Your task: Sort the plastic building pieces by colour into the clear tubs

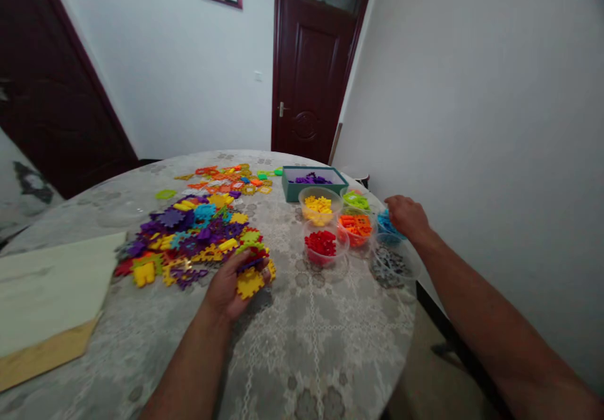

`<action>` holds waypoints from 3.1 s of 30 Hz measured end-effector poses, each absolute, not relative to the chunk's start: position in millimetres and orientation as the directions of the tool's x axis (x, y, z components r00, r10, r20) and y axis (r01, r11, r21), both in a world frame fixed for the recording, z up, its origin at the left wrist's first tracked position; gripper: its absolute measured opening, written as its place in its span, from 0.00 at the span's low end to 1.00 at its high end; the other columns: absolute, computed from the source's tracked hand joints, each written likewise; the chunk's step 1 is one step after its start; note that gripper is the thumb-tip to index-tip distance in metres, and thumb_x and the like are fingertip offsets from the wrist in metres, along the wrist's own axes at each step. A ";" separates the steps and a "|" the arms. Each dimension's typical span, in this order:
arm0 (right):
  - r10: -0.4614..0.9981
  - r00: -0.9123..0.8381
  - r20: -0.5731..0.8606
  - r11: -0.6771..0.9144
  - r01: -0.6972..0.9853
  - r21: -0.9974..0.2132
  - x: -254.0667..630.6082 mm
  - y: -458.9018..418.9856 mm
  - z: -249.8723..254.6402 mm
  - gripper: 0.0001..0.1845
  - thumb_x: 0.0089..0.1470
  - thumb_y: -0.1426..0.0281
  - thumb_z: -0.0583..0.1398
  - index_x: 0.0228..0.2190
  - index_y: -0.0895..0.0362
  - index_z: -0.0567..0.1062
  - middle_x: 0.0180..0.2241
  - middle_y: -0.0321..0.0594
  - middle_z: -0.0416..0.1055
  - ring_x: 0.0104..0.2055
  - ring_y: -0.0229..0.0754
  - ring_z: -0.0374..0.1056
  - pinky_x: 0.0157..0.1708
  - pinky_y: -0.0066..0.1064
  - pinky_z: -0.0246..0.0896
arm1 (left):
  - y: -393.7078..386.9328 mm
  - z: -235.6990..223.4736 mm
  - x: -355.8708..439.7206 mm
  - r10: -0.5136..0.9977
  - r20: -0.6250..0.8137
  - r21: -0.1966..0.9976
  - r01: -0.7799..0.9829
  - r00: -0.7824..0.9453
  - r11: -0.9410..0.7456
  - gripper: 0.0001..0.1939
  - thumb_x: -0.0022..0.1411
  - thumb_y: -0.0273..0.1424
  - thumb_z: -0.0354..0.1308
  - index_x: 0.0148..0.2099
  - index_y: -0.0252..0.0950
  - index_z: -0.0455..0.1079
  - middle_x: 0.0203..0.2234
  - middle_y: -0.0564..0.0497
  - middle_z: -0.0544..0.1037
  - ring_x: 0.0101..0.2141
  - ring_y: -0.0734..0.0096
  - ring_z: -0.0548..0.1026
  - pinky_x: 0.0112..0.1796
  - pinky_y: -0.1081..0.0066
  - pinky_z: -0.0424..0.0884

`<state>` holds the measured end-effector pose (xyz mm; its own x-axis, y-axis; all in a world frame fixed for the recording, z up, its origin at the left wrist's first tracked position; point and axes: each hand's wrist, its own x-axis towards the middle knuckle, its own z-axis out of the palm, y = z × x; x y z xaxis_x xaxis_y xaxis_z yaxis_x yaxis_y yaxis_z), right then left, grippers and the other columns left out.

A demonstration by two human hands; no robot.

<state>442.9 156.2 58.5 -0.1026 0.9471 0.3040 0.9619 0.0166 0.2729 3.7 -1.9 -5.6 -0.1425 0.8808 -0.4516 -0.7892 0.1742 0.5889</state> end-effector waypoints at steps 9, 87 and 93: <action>0.695 -0.423 0.581 0.646 0.722 -0.248 298.9 82.5 52.7 0.14 0.68 0.68 0.55 0.47 0.54 0.80 0.47 0.47 0.81 0.48 0.50 0.76 0.54 0.43 0.70 | -4.0 -11.5 4.9 0.902 -0.430 0.582 -0.777 -0.042 0.241 0.05 0.67 0.27 0.60 0.44 0.34 0.75 0.33 0.44 0.83 0.29 0.62 0.83 0.26 0.66 0.79; 0.922 -0.001 0.386 0.162 0.909 -0.384 344.5 149.1 74.6 0.18 0.63 0.67 0.56 0.49 0.56 0.82 0.43 0.45 0.83 0.45 0.47 0.79 0.49 0.35 0.70 | -10.7 -5.7 10.0 0.942 -0.332 0.712 -0.643 0.043 0.280 0.21 0.61 0.25 0.68 0.55 0.39 0.71 0.37 0.46 0.82 0.30 0.64 0.81 0.22 0.72 0.71; 0.880 -0.390 0.271 0.466 0.601 -0.649 250.6 75.4 58.5 0.15 0.65 0.62 0.60 0.47 0.55 0.81 0.40 0.43 0.82 0.38 0.44 0.78 0.41 0.35 0.71 | -12.9 -10.9 10.8 0.952 -0.296 0.733 -0.620 0.081 0.281 0.23 0.60 0.29 0.69 0.56 0.39 0.71 0.37 0.47 0.81 0.30 0.64 0.81 0.22 0.73 0.70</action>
